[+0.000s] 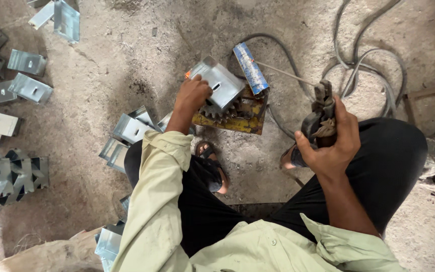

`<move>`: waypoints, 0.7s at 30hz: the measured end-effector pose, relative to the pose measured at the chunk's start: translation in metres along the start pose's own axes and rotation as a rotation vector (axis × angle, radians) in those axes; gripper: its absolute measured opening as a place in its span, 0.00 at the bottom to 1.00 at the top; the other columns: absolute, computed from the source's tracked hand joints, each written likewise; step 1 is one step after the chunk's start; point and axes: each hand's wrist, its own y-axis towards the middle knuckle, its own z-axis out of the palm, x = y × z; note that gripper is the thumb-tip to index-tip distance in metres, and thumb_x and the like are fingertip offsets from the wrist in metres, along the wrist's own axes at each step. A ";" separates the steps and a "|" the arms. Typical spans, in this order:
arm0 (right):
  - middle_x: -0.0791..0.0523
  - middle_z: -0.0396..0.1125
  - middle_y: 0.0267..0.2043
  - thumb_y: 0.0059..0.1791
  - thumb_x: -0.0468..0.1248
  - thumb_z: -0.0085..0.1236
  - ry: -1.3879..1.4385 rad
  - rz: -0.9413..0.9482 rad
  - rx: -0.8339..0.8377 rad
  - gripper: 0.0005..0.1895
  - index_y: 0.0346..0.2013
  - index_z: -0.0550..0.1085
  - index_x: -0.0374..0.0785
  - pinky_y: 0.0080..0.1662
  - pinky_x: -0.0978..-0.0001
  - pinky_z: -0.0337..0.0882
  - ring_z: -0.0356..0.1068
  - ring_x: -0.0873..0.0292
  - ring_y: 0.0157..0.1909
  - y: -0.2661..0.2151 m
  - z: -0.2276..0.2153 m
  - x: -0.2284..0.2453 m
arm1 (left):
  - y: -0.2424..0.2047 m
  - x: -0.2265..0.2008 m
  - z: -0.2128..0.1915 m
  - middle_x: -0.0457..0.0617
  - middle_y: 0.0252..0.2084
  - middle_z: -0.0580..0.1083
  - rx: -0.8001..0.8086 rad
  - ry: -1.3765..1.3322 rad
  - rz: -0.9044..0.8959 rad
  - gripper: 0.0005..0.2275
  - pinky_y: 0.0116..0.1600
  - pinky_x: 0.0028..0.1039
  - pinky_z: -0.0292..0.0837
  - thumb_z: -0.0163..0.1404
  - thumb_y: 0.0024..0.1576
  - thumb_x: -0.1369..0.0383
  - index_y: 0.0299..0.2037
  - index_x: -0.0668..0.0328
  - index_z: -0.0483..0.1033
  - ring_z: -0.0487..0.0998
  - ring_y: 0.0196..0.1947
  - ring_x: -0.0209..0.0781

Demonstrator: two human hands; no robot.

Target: The person sits on the floor and uses a welding torch to join seams on small rectangular metal boxes. They repeatedly pick up a box, weld its edges while generating sparks, and place the finished unit aside. Another person is visible nearby handling similar metal boxes.

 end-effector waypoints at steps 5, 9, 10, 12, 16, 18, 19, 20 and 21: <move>0.49 0.62 0.58 0.49 0.36 0.73 0.236 0.096 -0.061 0.42 0.70 0.56 0.31 0.60 0.67 0.71 0.68 0.57 0.57 -0.013 0.008 -0.014 | 0.019 -0.024 -0.034 0.42 0.43 0.81 -0.224 -0.160 -0.032 0.09 0.60 0.48 0.57 0.53 0.55 0.72 0.40 0.46 0.86 0.69 0.53 0.48; 0.48 0.60 0.57 0.47 0.37 0.74 0.154 0.042 -0.051 0.44 0.69 0.57 0.31 0.60 0.65 0.70 0.67 0.55 0.57 -0.019 0.017 -0.016 | 0.033 -0.020 -0.048 0.46 0.42 0.81 -0.068 -0.296 -0.330 0.09 0.64 0.58 0.46 0.53 0.58 0.72 0.42 0.44 0.86 0.67 0.57 0.50; 0.48 0.60 0.57 0.46 0.36 0.74 0.133 0.022 -0.037 0.43 0.68 0.58 0.32 0.58 0.64 0.70 0.67 0.54 0.57 -0.019 0.018 -0.014 | 0.035 -0.019 -0.050 0.45 0.43 0.81 -0.058 -0.316 -0.340 0.09 0.64 0.59 0.44 0.53 0.57 0.71 0.42 0.44 0.86 0.67 0.57 0.49; 0.47 0.62 0.56 0.43 0.35 0.74 0.095 -0.016 -0.011 0.42 0.66 0.61 0.32 0.55 0.62 0.69 0.67 0.51 0.55 -0.018 0.021 -0.008 | 0.037 -0.015 -0.050 0.42 0.43 0.82 -0.035 -0.355 -0.360 0.09 0.65 0.60 0.41 0.53 0.57 0.71 0.41 0.43 0.86 0.67 0.58 0.48; 0.45 0.64 0.57 0.43 0.36 0.74 0.060 -0.048 0.016 0.39 0.64 0.64 0.34 0.58 0.57 0.71 0.69 0.47 0.57 -0.013 0.023 0.002 | 0.035 -0.019 -0.040 0.42 0.44 0.81 -0.108 -0.326 -0.263 0.10 0.61 0.56 0.46 0.53 0.56 0.71 0.40 0.42 0.87 0.69 0.56 0.48; 0.44 0.65 0.57 0.42 0.36 0.74 0.048 -0.083 0.004 0.39 0.64 0.65 0.34 0.59 0.54 0.71 0.69 0.45 0.58 -0.011 0.024 0.006 | 0.035 -0.020 -0.038 0.42 0.43 0.81 -0.144 -0.337 -0.253 0.08 0.58 0.55 0.48 0.54 0.56 0.68 0.39 0.43 0.87 0.69 0.54 0.48; 0.44 0.65 0.57 0.42 0.36 0.74 0.065 -0.085 0.010 0.39 0.64 0.65 0.34 0.57 0.55 0.72 0.69 0.46 0.57 -0.010 0.025 0.007 | 0.035 -0.019 -0.038 0.43 0.43 0.81 -0.154 -0.319 -0.260 0.07 0.58 0.55 0.49 0.54 0.57 0.68 0.39 0.43 0.86 0.70 0.55 0.48; 0.44 0.65 0.56 0.42 0.36 0.74 0.080 -0.086 0.015 0.38 0.63 0.65 0.34 0.56 0.56 0.72 0.70 0.46 0.55 -0.010 0.027 0.009 | 0.035 -0.020 -0.038 0.44 0.42 0.81 -0.164 -0.302 -0.263 0.07 0.57 0.54 0.50 0.55 0.57 0.67 0.39 0.44 0.86 0.71 0.55 0.48; 0.44 0.65 0.55 0.42 0.36 0.74 0.095 -0.087 0.020 0.38 0.63 0.66 0.34 0.54 0.57 0.72 0.70 0.47 0.54 -0.009 0.027 0.010 | 0.036 -0.020 -0.038 0.45 0.41 0.81 -0.174 -0.285 -0.267 0.06 0.56 0.53 0.50 0.55 0.57 0.66 0.40 0.44 0.86 0.71 0.55 0.48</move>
